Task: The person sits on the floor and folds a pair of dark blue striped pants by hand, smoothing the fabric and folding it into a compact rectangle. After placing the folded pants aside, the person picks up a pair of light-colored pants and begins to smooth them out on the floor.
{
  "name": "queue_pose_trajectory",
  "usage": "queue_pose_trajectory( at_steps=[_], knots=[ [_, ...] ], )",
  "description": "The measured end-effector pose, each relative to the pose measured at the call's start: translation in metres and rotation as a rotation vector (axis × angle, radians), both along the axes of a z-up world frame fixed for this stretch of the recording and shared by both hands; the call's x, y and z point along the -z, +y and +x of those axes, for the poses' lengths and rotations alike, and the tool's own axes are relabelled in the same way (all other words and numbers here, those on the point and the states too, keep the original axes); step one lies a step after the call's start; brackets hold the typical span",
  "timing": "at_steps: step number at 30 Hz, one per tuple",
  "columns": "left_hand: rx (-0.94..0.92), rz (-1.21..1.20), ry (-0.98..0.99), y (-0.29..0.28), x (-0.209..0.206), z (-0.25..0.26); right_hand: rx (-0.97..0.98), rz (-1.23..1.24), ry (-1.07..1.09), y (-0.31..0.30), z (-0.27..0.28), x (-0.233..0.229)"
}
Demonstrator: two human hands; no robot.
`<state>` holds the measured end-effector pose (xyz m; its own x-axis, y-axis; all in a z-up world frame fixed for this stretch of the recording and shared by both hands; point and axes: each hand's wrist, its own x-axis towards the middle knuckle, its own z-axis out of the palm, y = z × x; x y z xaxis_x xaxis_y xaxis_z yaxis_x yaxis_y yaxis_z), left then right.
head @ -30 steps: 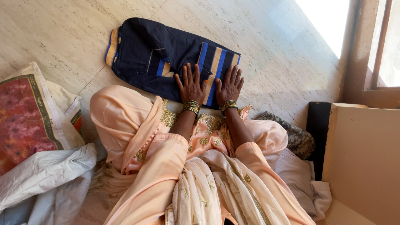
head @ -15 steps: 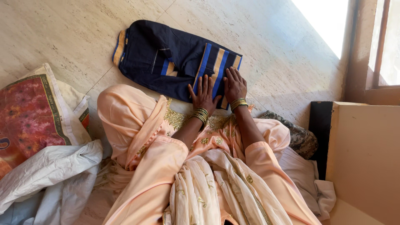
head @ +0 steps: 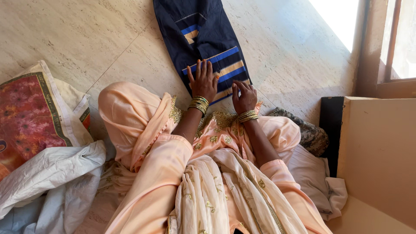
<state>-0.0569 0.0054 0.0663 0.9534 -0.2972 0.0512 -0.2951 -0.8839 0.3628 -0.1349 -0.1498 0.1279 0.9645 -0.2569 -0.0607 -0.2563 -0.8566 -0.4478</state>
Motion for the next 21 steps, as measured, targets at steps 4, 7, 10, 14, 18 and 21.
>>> queue_pose_trajectory(
  at_steps=[4,7,10,14,18,21],
  knots=[
    [0.029,0.016,0.051,-0.015,0.022,-0.011,-0.287,0.033,-0.194,-0.004,0.027,0.05],
    [0.063,0.115,0.08,-0.015,0.027,-0.004,-0.392,-0.024,-0.078,-0.002,0.052,0.074],
    [0.095,0.188,0.067,-0.014,0.029,-0.002,-0.427,-0.127,-0.066,-0.001,0.086,0.08],
    [0.113,0.195,0.101,-0.014,0.025,0.0,-0.417,-0.169,0.029,-0.003,0.122,0.066],
    [0.038,0.109,0.092,-0.012,0.025,0.002,-0.283,-0.207,0.08,-0.005,0.123,0.059],
    [-0.078,0.084,0.131,-0.005,0.025,0.004,-0.191,-0.235,0.097,-0.02,0.111,0.064]
  ],
)
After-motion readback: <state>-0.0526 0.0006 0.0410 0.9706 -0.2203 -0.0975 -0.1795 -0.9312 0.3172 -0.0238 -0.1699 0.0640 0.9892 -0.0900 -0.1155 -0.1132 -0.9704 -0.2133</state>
